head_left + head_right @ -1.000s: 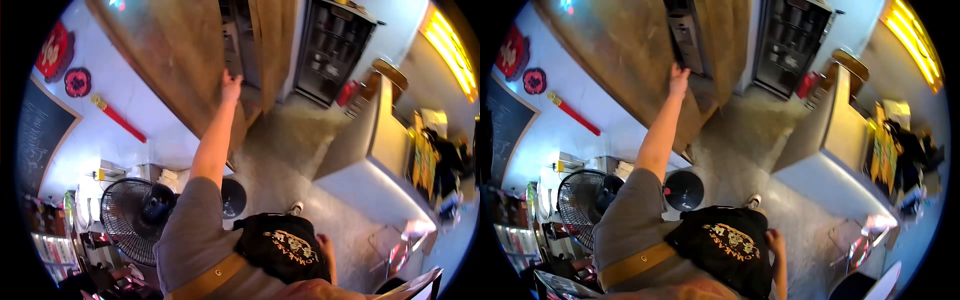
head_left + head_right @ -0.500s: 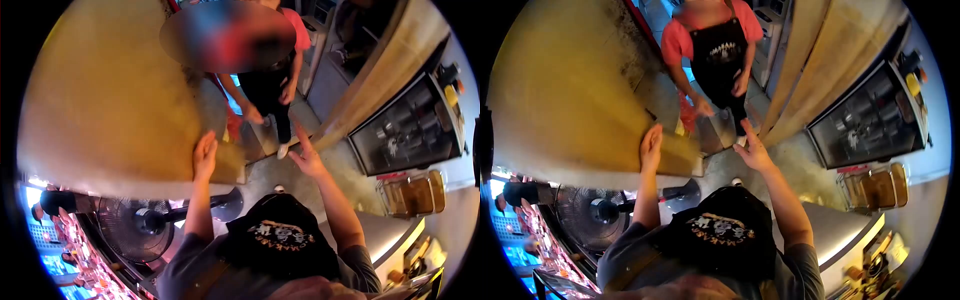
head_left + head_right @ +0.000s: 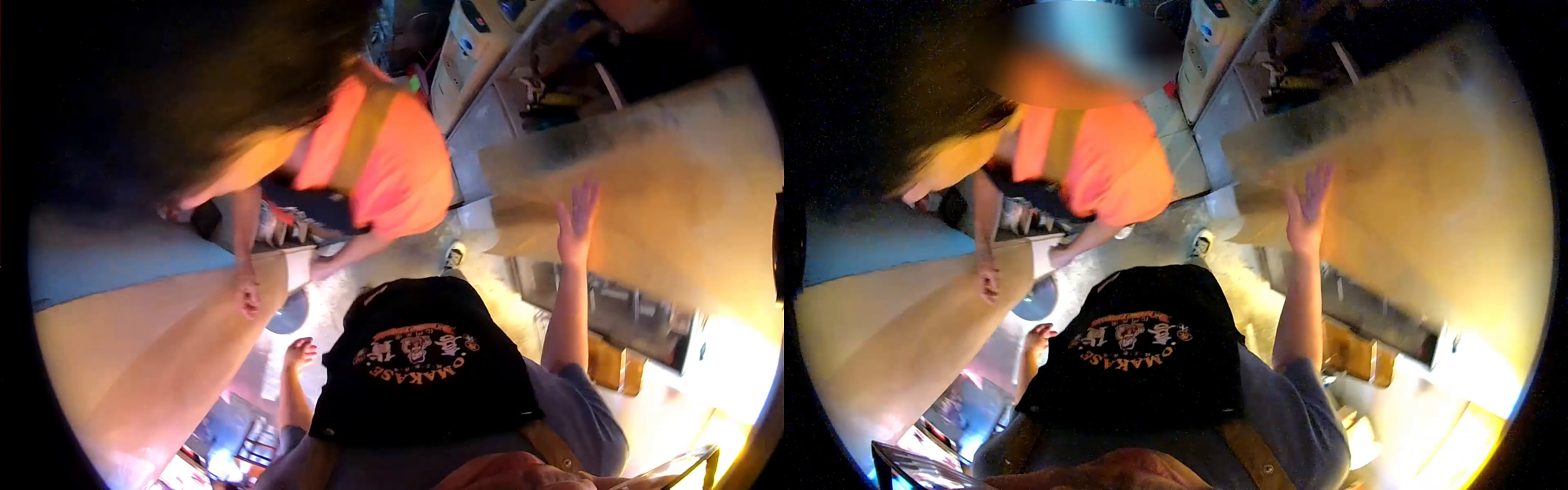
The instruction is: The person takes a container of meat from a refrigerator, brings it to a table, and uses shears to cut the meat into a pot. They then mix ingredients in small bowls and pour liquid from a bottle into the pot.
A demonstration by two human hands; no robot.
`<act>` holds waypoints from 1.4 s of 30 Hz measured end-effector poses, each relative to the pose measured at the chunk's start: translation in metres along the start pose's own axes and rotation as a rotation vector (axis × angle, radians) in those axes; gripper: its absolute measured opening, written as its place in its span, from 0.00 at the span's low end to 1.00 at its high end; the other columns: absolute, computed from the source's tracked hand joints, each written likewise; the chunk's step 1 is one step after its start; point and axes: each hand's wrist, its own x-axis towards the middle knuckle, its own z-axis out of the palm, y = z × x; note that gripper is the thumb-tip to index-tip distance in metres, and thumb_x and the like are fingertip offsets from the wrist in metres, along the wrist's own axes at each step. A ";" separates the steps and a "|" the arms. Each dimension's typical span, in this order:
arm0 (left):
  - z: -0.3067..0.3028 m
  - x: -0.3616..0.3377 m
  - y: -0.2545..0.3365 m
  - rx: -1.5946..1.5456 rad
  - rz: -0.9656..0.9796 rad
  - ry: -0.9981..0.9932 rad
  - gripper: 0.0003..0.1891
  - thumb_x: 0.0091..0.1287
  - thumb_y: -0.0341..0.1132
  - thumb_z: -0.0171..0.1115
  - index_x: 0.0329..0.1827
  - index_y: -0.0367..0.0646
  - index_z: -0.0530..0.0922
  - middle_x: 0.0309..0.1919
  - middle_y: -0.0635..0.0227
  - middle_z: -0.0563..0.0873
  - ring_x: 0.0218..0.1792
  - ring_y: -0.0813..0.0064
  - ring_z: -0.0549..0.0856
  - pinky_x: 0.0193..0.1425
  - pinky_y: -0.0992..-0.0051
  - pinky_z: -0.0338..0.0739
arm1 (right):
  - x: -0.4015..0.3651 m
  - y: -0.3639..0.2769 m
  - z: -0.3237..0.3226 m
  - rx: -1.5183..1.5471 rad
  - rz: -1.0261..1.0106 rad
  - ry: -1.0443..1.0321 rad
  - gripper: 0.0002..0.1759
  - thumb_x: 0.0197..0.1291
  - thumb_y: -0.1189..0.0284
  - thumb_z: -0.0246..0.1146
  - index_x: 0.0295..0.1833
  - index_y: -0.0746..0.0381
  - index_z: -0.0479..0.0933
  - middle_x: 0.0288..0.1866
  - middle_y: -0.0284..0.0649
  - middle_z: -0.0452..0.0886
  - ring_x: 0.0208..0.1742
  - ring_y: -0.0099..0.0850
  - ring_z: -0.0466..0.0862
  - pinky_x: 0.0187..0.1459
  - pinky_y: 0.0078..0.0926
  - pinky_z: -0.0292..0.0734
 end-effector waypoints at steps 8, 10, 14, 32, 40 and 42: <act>0.242 0.036 -0.033 0.215 -0.359 0.489 0.15 0.67 0.46 0.57 0.47 0.45 0.81 0.38 0.61 0.87 0.39 0.68 0.86 0.41 0.66 0.79 | 0.066 -0.038 -0.043 0.357 0.217 -0.214 0.45 0.66 0.66 0.59 0.80 0.54 0.39 0.79 0.47 0.51 0.76 0.45 0.59 0.68 0.43 0.62; 0.248 0.071 -0.002 0.245 -0.366 0.588 0.15 0.67 0.45 0.57 0.47 0.45 0.81 0.39 0.61 0.87 0.40 0.68 0.86 0.42 0.65 0.79 | 0.098 -0.056 -0.042 0.424 0.264 -0.294 0.45 0.65 0.57 0.59 0.80 0.54 0.43 0.77 0.46 0.58 0.74 0.42 0.63 0.66 0.40 0.64; 0.223 0.130 0.072 0.228 -0.389 0.757 0.15 0.67 0.44 0.56 0.47 0.44 0.81 0.40 0.60 0.87 0.41 0.66 0.85 0.43 0.65 0.79 | 0.157 -0.073 -0.029 0.290 0.376 -0.337 0.45 0.60 0.53 0.63 0.78 0.49 0.50 0.78 0.40 0.58 0.74 0.40 0.63 0.63 0.39 0.67; -0.030 0.515 1.170 -0.146 0.668 0.414 0.19 0.66 0.42 0.58 0.53 0.39 0.81 0.51 0.55 0.85 0.51 0.63 0.84 0.54 0.64 0.78 | 0.666 0.088 0.408 0.093 0.332 -0.347 0.33 0.62 0.58 0.62 0.69 0.55 0.59 0.66 0.39 0.64 0.63 0.35 0.69 0.53 0.37 0.72; -0.299 0.569 1.377 -0.313 0.731 0.721 0.22 0.58 0.43 0.67 0.54 0.40 0.82 0.48 0.58 0.87 0.50 0.68 0.84 0.56 0.68 0.78 | 0.894 0.068 0.704 0.018 0.257 -0.697 0.27 0.64 0.60 0.61 0.64 0.58 0.64 0.58 0.39 0.69 0.56 0.33 0.72 0.49 0.34 0.73; -0.403 0.581 1.371 -0.419 0.558 0.797 0.19 0.59 0.41 0.66 0.50 0.38 0.82 0.45 0.57 0.87 0.48 0.67 0.84 0.54 0.65 0.78 | 0.940 0.053 0.761 -0.041 0.282 -0.727 0.26 0.65 0.61 0.61 0.63 0.59 0.65 0.56 0.39 0.70 0.54 0.33 0.73 0.47 0.34 0.74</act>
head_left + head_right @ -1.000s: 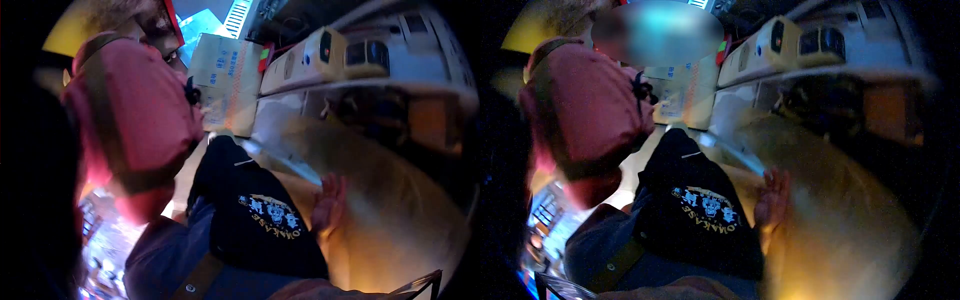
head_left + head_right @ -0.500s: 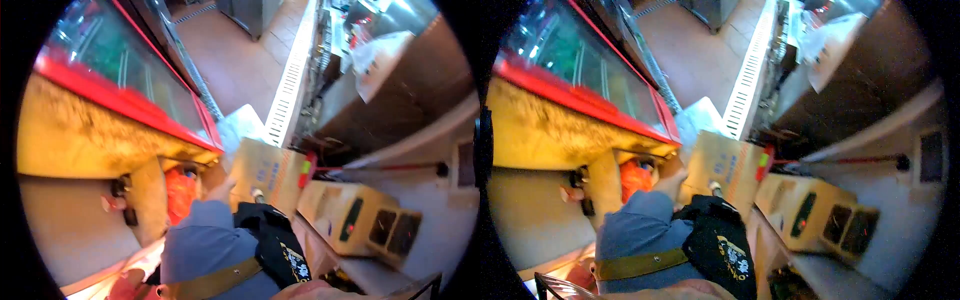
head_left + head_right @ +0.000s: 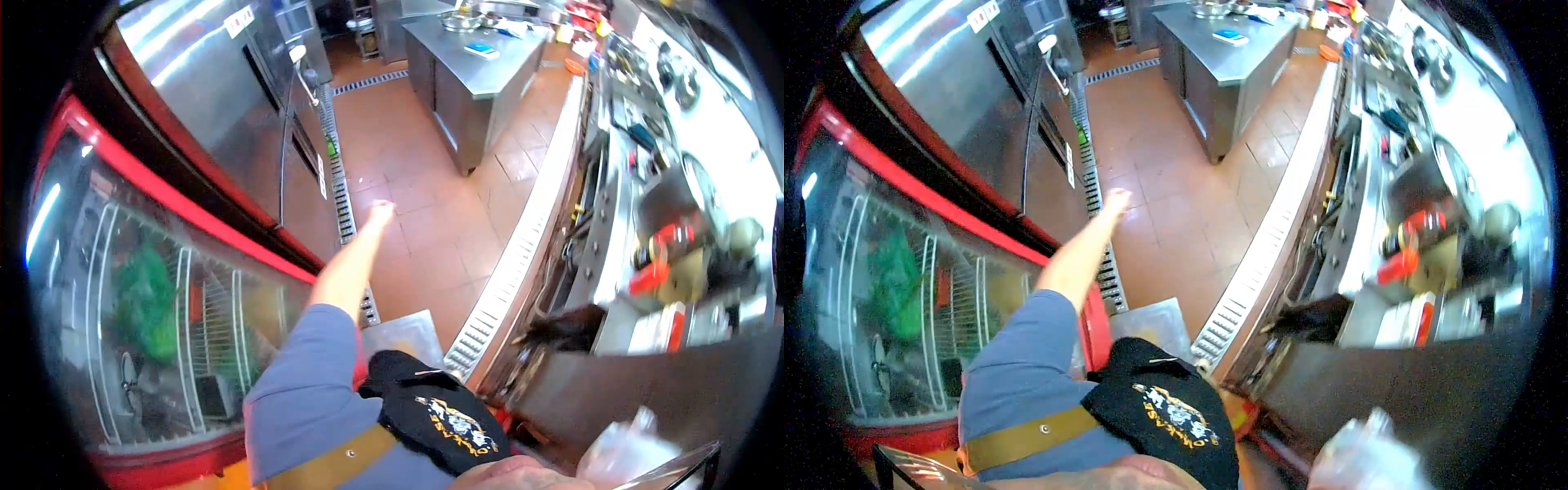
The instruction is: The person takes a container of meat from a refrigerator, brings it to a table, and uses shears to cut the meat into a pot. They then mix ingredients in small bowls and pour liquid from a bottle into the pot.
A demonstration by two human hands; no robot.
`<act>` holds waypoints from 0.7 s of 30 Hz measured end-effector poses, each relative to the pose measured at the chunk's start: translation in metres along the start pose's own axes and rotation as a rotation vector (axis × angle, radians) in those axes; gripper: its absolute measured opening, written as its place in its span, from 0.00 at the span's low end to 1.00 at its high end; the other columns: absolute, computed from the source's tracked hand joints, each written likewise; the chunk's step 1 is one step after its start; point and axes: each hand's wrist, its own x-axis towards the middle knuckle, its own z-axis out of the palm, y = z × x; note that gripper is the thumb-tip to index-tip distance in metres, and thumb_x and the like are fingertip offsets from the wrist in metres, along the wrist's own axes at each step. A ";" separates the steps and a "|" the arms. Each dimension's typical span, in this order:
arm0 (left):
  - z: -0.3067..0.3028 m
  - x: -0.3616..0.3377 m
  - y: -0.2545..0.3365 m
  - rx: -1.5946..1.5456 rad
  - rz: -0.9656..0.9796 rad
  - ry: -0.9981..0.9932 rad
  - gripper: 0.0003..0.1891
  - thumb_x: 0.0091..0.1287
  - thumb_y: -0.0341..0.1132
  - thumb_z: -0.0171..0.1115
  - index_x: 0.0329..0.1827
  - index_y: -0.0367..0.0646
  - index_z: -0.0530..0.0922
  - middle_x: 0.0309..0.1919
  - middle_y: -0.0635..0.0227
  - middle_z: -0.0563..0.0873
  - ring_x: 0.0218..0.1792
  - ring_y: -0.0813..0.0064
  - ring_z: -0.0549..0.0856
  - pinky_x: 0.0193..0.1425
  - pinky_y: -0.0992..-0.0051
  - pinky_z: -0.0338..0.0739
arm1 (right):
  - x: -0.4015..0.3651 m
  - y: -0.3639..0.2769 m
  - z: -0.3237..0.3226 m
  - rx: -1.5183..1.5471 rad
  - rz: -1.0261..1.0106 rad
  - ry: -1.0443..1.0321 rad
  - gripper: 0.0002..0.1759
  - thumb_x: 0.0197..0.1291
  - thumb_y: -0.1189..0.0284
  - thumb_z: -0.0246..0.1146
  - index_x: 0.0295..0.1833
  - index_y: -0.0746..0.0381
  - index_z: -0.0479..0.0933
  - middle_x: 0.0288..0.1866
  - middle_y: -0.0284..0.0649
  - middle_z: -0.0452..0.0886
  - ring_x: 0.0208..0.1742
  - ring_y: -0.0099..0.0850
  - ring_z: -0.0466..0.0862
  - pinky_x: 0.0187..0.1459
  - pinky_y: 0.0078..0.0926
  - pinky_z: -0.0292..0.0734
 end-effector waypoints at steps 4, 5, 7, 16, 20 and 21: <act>-0.125 0.128 0.040 -0.028 -0.062 0.353 0.20 0.63 0.41 0.60 0.56 0.41 0.79 0.39 0.52 0.87 0.41 0.61 0.86 0.48 0.61 0.78 | 0.137 -0.042 0.031 -0.102 0.114 -0.059 0.23 0.65 0.62 0.60 0.61 0.61 0.67 0.52 0.39 0.73 0.51 0.32 0.75 0.45 0.33 0.75; -0.152 0.151 0.047 -0.076 0.003 0.392 0.25 0.62 0.42 0.60 0.61 0.41 0.76 0.43 0.48 0.86 0.46 0.56 0.85 0.52 0.61 0.77 | 0.168 -0.051 0.042 -0.131 0.144 -0.084 0.22 0.66 0.62 0.60 0.60 0.61 0.68 0.51 0.39 0.74 0.50 0.32 0.75 0.45 0.32 0.75; -0.169 0.263 0.015 -0.085 -0.043 0.707 0.30 0.56 0.42 0.63 0.60 0.32 0.74 0.52 0.44 0.83 0.54 0.51 0.83 0.59 0.62 0.75 | 0.240 -0.064 0.078 -0.200 0.206 -0.127 0.21 0.66 0.63 0.60 0.59 0.62 0.69 0.49 0.39 0.75 0.49 0.31 0.76 0.44 0.32 0.75; -0.214 0.472 -0.011 -0.398 -0.387 0.968 0.47 0.52 0.42 0.71 0.72 0.34 0.56 0.66 0.37 0.68 0.69 0.44 0.66 0.72 0.61 0.62 | 0.546 -0.192 0.179 -0.352 0.387 -0.537 0.16 0.68 0.66 0.59 0.54 0.66 0.74 0.41 0.38 0.81 0.41 0.29 0.80 0.39 0.29 0.77; -0.195 0.500 -0.020 -0.240 -0.336 1.386 0.35 0.50 0.39 0.69 0.61 0.35 0.67 0.56 0.42 0.76 0.59 0.43 0.73 0.65 0.54 0.66 | 0.716 -0.330 0.297 -0.683 0.164 -0.715 0.15 0.67 0.69 0.59 0.54 0.66 0.75 0.39 0.39 0.81 0.37 0.27 0.79 0.37 0.28 0.77; -0.193 0.502 -0.016 -0.285 -0.369 1.390 0.34 0.51 0.41 0.69 0.60 0.36 0.68 0.54 0.43 0.76 0.58 0.43 0.74 0.63 0.53 0.67 | 0.759 -0.352 0.336 -0.754 0.069 -0.773 0.15 0.68 0.70 0.59 0.54 0.67 0.75 0.40 0.40 0.81 0.39 0.29 0.80 0.39 0.29 0.77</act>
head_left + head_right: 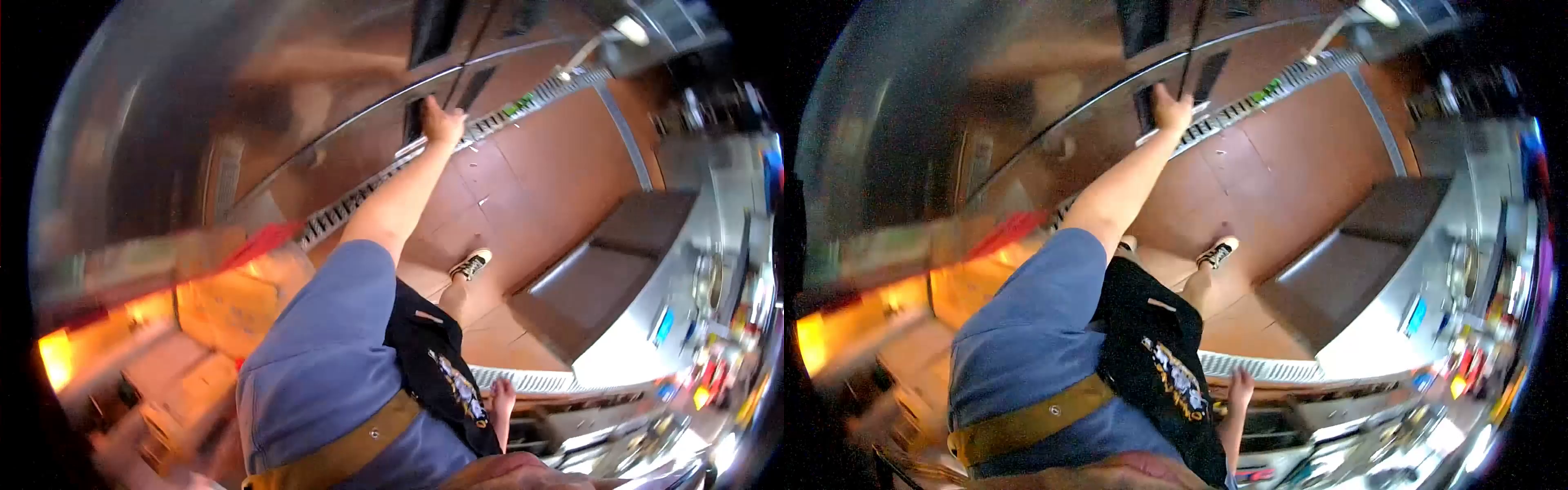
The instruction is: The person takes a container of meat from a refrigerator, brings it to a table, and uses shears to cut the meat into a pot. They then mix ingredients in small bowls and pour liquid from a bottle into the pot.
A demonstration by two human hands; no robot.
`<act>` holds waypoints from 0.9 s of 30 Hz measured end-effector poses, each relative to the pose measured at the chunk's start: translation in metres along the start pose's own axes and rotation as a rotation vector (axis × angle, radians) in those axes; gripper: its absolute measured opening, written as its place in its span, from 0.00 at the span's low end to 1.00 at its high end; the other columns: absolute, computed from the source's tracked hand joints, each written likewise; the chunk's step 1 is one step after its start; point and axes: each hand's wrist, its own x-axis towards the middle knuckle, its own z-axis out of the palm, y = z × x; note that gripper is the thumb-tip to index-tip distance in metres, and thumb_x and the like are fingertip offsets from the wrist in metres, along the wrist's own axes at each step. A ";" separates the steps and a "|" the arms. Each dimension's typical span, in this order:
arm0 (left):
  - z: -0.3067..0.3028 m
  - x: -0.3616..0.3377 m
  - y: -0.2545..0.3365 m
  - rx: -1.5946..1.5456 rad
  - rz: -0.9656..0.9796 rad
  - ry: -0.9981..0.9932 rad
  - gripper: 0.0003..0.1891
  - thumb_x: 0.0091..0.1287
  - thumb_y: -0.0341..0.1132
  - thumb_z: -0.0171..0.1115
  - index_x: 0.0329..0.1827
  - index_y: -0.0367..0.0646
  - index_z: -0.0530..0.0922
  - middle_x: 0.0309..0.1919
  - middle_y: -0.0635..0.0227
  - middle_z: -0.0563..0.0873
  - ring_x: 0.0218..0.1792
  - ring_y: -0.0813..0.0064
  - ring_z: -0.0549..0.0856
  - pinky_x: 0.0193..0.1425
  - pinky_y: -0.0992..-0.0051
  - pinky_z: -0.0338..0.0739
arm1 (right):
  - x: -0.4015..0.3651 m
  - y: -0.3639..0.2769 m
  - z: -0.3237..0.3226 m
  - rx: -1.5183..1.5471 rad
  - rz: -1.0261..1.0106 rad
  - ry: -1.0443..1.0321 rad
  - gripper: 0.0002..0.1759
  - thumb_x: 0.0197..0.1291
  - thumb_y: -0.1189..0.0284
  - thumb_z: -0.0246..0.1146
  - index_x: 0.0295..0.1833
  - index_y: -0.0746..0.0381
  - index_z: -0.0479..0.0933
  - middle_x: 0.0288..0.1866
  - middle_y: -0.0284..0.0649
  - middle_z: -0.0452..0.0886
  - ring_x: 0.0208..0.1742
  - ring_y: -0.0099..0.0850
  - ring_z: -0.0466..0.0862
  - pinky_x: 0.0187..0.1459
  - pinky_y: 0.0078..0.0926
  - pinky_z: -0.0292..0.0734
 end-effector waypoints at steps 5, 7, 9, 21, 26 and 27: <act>0.000 -0.105 -0.008 0.159 -0.033 -0.022 0.34 0.56 0.47 0.67 0.61 0.36 0.68 0.57 0.39 0.74 0.61 0.42 0.73 0.64 0.51 0.68 | 0.271 -0.203 -0.008 -0.373 -0.654 -0.300 0.12 0.67 0.64 0.60 0.45 0.63 0.73 0.31 0.32 0.75 0.34 0.19 0.75 0.33 0.21 0.71; -0.025 -0.185 -0.026 0.092 -0.020 -0.219 0.33 0.59 0.46 0.65 0.64 0.37 0.68 0.61 0.41 0.72 0.64 0.44 0.71 0.68 0.54 0.66 | 0.311 -0.304 0.045 -0.693 -0.746 -0.289 0.14 0.67 0.67 0.59 0.45 0.70 0.75 0.35 0.45 0.81 0.35 0.32 0.77 0.41 0.31 0.74; -0.084 -0.270 -0.010 -0.100 0.038 -0.190 0.28 0.64 0.42 0.63 0.64 0.36 0.71 0.58 0.49 0.76 0.61 0.56 0.75 0.64 0.61 0.69 | 0.312 -0.372 0.113 -0.753 -0.808 -0.430 0.16 0.65 0.64 0.60 0.46 0.68 0.77 0.34 0.42 0.83 0.30 0.30 0.76 0.37 0.30 0.74; -0.445 -0.551 -0.002 -0.100 -1.003 0.306 0.21 0.66 0.47 0.64 0.53 0.42 0.75 0.29 0.79 0.76 0.27 0.85 0.74 0.30 0.81 0.68 | 0.184 -0.375 0.535 -0.257 -0.366 -1.076 0.15 0.67 0.67 0.59 0.53 0.64 0.73 0.48 0.45 0.83 0.49 0.35 0.83 0.48 0.30 0.79; -0.523 -0.599 -0.051 0.045 -0.803 0.482 0.51 0.52 0.67 0.69 0.66 0.33 0.65 0.47 0.67 0.79 0.46 0.76 0.78 0.51 0.73 0.71 | 0.192 -0.399 0.652 0.082 -0.302 -1.025 0.20 0.68 0.63 0.59 0.58 0.63 0.70 0.51 0.47 0.81 0.50 0.39 0.83 0.48 0.33 0.79; -0.530 -0.609 -0.059 0.120 -0.762 0.509 0.53 0.51 0.69 0.69 0.66 0.32 0.64 0.51 0.63 0.79 0.50 0.72 0.78 0.57 0.70 0.71 | 0.194 -0.407 0.665 0.115 -0.302 -1.075 0.20 0.69 0.61 0.58 0.59 0.62 0.69 0.50 0.48 0.81 0.50 0.39 0.83 0.48 0.33 0.80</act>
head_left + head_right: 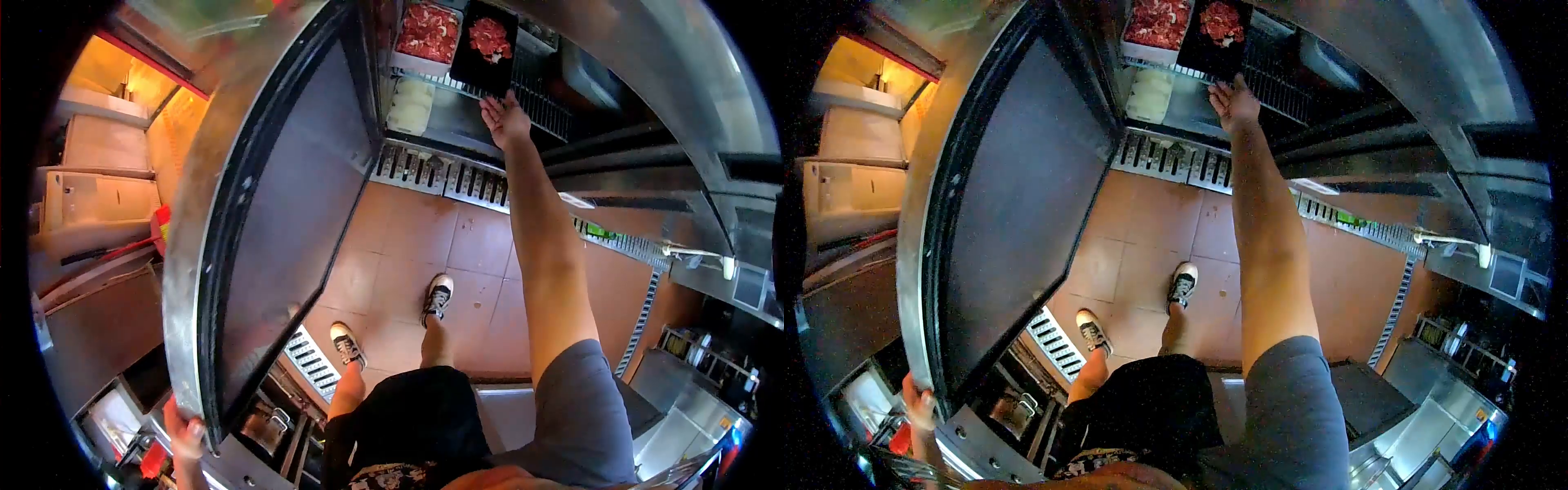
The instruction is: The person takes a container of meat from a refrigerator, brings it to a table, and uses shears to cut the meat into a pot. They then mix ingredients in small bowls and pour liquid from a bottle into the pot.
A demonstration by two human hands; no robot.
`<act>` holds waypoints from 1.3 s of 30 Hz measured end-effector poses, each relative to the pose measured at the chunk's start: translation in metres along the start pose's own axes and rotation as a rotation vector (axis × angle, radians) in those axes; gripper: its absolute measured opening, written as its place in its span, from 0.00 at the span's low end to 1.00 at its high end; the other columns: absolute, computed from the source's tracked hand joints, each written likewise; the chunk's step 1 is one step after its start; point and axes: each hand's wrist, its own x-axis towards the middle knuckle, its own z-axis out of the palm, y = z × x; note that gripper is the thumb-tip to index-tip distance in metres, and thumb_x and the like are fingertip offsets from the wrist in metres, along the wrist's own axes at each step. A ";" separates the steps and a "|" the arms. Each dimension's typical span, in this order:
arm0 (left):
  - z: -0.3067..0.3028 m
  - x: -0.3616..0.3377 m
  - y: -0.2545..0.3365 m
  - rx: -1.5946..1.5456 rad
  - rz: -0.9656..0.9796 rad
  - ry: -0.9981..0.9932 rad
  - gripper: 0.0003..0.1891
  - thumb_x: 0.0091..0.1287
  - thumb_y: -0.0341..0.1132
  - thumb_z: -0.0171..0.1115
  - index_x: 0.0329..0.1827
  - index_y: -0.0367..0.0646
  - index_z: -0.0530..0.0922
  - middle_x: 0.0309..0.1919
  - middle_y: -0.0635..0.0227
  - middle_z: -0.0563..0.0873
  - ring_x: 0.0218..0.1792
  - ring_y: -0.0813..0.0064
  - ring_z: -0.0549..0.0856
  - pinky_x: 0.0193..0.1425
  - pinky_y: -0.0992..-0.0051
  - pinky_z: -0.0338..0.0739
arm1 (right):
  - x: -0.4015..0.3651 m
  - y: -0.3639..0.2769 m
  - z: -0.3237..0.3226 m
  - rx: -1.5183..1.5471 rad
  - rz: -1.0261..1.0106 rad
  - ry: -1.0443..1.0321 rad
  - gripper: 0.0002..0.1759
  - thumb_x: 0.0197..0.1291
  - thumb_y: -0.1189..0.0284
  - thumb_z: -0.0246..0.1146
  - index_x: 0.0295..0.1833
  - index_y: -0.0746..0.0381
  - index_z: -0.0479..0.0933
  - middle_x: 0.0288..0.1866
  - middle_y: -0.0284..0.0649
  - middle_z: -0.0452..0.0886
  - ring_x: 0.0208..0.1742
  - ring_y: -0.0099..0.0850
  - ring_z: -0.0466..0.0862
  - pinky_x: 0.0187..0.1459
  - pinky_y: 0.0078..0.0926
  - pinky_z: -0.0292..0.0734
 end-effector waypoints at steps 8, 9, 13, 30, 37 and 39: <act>-0.042 -0.035 -0.061 0.016 -0.088 0.115 0.60 0.43 0.75 0.68 0.69 0.34 0.62 0.57 0.59 0.76 0.56 0.64 0.76 0.62 0.64 0.69 | 0.067 -0.021 -0.039 -0.339 -0.190 -0.108 0.15 0.71 0.64 0.49 0.59 0.54 0.71 0.45 0.44 0.81 0.38 0.35 0.83 0.39 0.31 0.80; -0.077 -0.053 -0.127 0.108 -0.005 0.156 0.61 0.43 0.76 0.68 0.70 0.34 0.61 0.58 0.58 0.75 0.57 0.63 0.76 0.63 0.63 0.69 | 0.078 -0.031 -0.044 -0.342 -0.170 -0.059 0.13 0.70 0.65 0.49 0.57 0.52 0.72 0.42 0.42 0.81 0.34 0.34 0.82 0.37 0.29 0.80; -0.070 -0.071 -0.135 0.088 -0.001 0.255 0.63 0.42 0.77 0.66 0.69 0.32 0.62 0.58 0.57 0.75 0.58 0.63 0.75 0.62 0.64 0.69 | 0.166 -0.108 -0.028 -0.177 -0.141 -0.032 0.13 0.70 0.66 0.50 0.56 0.54 0.72 0.41 0.43 0.81 0.32 0.33 0.81 0.34 0.26 0.78; 0.052 0.003 0.029 0.122 -0.045 0.248 0.51 0.45 0.79 0.62 0.45 0.29 0.80 0.34 0.67 0.83 0.38 0.75 0.80 0.44 0.72 0.73 | 0.242 -0.090 -0.031 -0.136 0.172 0.125 0.11 0.68 0.70 0.52 0.53 0.62 0.71 0.36 0.46 0.79 0.23 0.31 0.76 0.19 0.16 0.72; 0.078 0.040 0.071 -0.153 -0.115 -0.080 0.44 0.49 0.70 0.69 0.49 0.32 0.80 0.39 0.72 0.83 0.41 0.79 0.79 0.47 0.75 0.72 | 0.045 0.000 -0.080 -0.049 0.092 0.330 0.15 0.70 0.72 0.47 0.58 0.64 0.69 0.39 0.50 0.80 0.23 0.35 0.79 0.14 0.11 0.69; 0.080 -0.004 0.068 -0.265 -0.026 -0.107 0.37 0.56 0.59 0.69 0.55 0.31 0.77 0.44 0.70 0.83 0.45 0.79 0.78 0.50 0.76 0.72 | -0.037 0.000 -0.119 -0.096 0.097 0.270 0.14 0.71 0.72 0.41 0.55 0.63 0.68 0.40 0.49 0.81 0.24 0.32 0.80 0.14 0.12 0.69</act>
